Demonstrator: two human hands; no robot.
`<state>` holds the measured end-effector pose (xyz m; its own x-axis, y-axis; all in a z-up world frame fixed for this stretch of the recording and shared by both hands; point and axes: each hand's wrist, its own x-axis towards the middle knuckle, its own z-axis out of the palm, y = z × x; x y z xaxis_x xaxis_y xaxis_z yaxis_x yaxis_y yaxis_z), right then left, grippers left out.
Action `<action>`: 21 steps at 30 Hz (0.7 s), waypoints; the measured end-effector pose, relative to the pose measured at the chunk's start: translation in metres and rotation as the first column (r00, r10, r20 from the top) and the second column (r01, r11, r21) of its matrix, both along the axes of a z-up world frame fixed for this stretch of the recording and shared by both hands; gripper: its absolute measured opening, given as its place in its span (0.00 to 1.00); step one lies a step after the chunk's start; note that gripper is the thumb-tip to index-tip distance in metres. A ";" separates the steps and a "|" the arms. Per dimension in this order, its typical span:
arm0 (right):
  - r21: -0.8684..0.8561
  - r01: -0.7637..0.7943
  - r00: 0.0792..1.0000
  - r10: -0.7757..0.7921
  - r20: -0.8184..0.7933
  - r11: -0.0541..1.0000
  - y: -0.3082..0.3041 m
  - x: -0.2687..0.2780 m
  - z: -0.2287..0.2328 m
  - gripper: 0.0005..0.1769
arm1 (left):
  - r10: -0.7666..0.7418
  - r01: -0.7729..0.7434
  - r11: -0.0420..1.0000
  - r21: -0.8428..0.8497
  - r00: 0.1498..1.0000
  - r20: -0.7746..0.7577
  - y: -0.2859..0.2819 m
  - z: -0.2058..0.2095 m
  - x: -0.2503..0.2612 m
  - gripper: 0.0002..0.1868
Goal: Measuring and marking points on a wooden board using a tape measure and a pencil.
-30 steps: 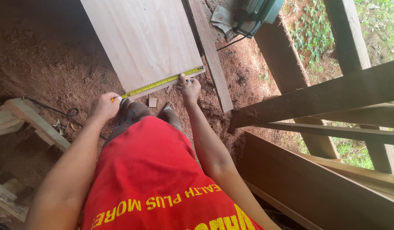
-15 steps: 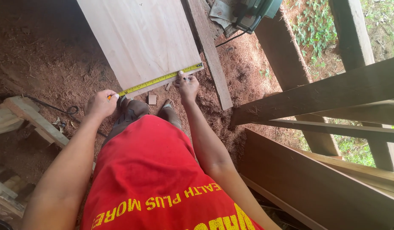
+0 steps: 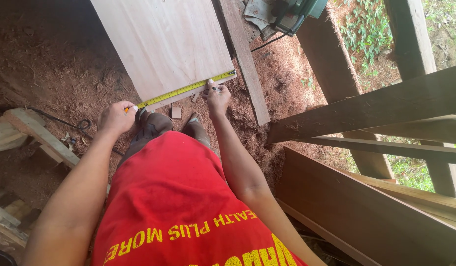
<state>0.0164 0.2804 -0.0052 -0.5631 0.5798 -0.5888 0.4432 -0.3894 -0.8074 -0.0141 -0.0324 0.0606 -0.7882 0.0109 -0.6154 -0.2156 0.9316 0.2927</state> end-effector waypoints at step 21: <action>-0.042 0.006 0.998 -0.009 -0.057 0.999 0.005 0.001 0.000 0.15 | -0.018 0.019 1.000 0.022 1.000 -0.022 0.000 -0.003 -0.004 0.15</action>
<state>0.0170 0.2854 -0.0053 -0.5922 0.5593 -0.5800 0.3941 -0.4268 -0.8139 -0.0179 -0.0325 0.0571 -0.8006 0.0390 -0.5979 -0.1917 0.9287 0.3173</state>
